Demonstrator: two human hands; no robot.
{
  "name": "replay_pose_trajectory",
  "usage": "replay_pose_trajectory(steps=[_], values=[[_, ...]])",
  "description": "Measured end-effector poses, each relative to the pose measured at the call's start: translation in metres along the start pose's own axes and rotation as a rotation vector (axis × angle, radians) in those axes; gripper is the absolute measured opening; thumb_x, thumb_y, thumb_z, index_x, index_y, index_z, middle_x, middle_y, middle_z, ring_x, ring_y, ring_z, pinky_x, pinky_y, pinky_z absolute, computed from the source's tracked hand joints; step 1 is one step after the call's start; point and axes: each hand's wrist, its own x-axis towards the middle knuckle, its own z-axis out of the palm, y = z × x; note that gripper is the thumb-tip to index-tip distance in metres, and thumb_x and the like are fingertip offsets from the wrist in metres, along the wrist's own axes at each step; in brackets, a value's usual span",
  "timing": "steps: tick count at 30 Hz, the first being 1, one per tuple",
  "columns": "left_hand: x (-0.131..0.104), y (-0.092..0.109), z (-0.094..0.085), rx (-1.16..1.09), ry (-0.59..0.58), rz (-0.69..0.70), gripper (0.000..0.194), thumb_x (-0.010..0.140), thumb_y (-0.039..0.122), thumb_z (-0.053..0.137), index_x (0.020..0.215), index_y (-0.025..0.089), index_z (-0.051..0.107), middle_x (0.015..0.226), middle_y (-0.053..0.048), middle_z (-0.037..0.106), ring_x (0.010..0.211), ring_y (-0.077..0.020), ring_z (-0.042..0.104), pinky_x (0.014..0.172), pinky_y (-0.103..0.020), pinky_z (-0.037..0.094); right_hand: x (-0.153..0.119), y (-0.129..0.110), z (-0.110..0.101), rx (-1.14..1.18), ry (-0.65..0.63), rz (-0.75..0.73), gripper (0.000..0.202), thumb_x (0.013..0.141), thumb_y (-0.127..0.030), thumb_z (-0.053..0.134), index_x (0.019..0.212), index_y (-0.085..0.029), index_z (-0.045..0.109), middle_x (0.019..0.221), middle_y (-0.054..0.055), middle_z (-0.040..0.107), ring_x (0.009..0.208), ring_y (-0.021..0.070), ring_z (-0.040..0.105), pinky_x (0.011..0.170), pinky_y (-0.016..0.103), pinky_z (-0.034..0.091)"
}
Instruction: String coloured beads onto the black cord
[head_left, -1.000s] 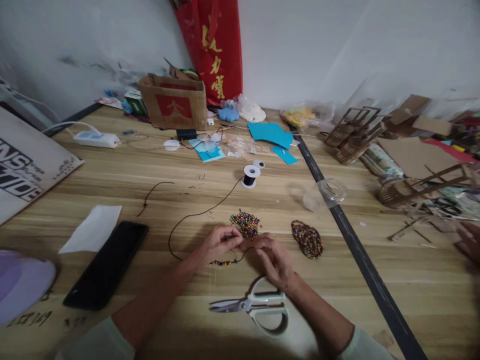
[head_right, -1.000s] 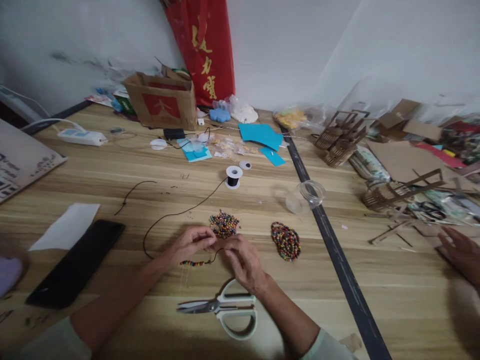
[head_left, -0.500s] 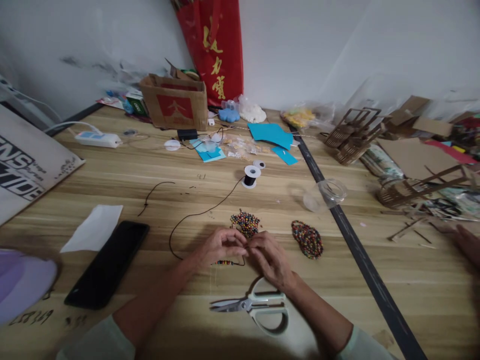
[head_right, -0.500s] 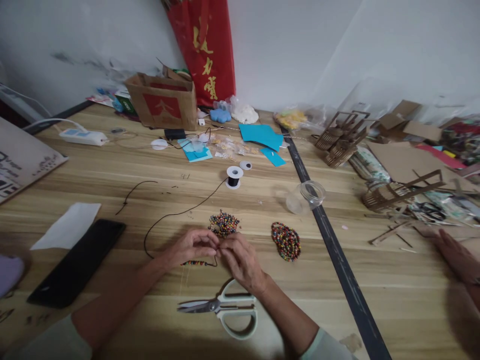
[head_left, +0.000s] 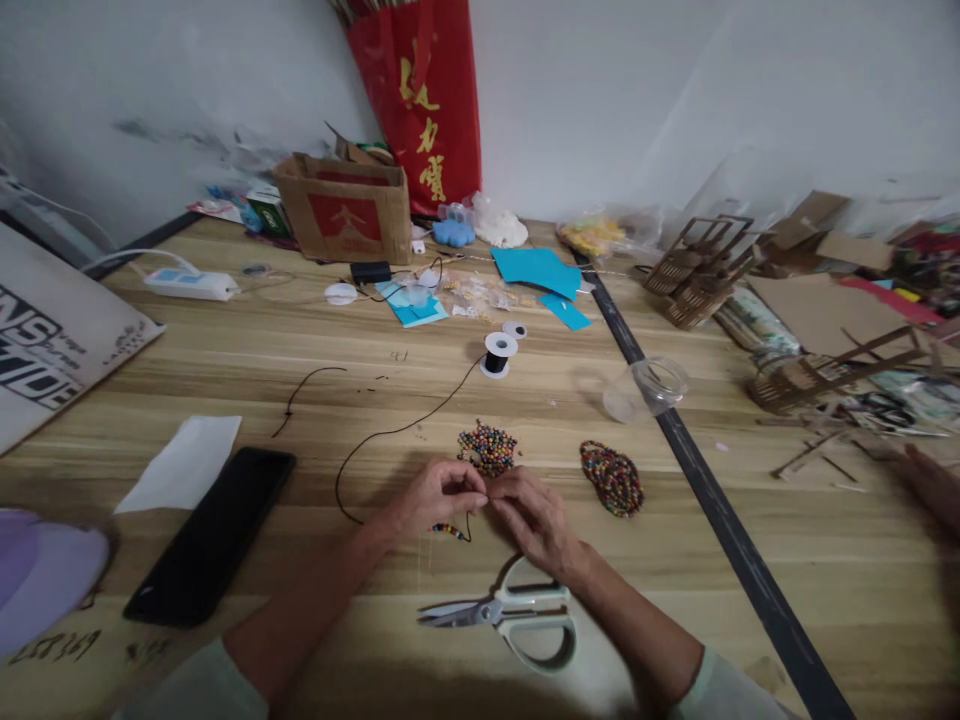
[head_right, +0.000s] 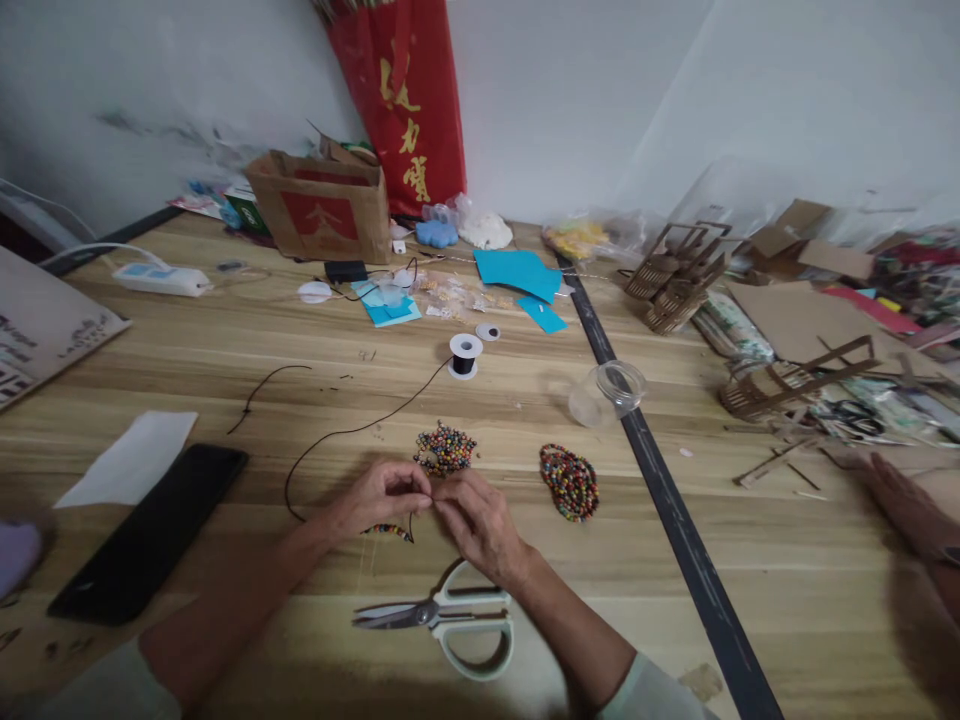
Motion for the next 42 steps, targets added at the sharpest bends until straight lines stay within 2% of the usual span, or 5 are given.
replay_pose_trajectory(steps=[6,17,25,31,42], values=[[0.000,0.003,0.000,0.010,0.011,-0.001,0.027,0.070,0.037,0.073,0.071,0.013,0.062,0.062,0.002,0.056,0.059,-0.0101,0.050,0.058,-0.023,0.039,0.000,0.002,-0.002,0.012,0.006,0.038,0.010,0.092,-0.015,0.051,0.095,-0.019,0.061,0.085,0.007,0.065,0.079,0.0165,0.060,0.071,0.028,0.050],[0.002,0.003,0.002,0.021,0.107,0.005,0.025,0.071,0.034,0.072,0.070,0.014,0.059,0.062,0.000,0.059,0.059,-0.0102,0.054,0.059,-0.022,0.042,0.007,0.015,-0.027,-0.032,0.387,0.431,0.016,0.090,-0.030,0.052,0.080,-0.019,0.058,0.071,0.002,0.059,0.064,0.0140,0.054,0.055,0.023,0.044],[0.002,0.001,0.001,0.016,0.117,0.040,0.025,0.073,0.035,0.071,0.071,0.013,0.058,0.063,0.000,0.060,0.060,-0.0105,0.054,0.057,-0.021,0.041,0.003,0.023,-0.027,-0.066,0.145,0.467,0.014,0.090,-0.028,0.052,0.085,-0.018,0.061,0.073,0.002,0.063,0.057,0.0125,0.054,0.052,0.022,0.042],[0.003,-0.001,0.001,0.016,0.143,0.040,0.024,0.072,0.034,0.071,0.071,0.014,0.058,0.063,0.000,0.059,0.059,-0.0107,0.054,0.056,-0.022,0.041,0.003,0.020,-0.028,-0.233,-0.043,0.348,0.009,0.088,-0.017,0.051,0.088,-0.019,0.060,0.084,0.004,0.065,0.074,0.0162,0.061,0.069,0.026,0.047],[0.003,0.000,0.001,0.037,0.136,0.023,0.020,0.073,0.032,0.068,0.072,0.014,0.057,0.064,0.000,0.060,0.061,-0.0113,0.055,0.059,-0.023,0.042,0.002,0.024,-0.028,-0.309,-0.121,0.319,0.010,0.087,-0.013,0.051,0.091,-0.021,0.057,0.084,0.004,0.064,0.073,0.0167,0.060,0.067,0.026,0.046]])
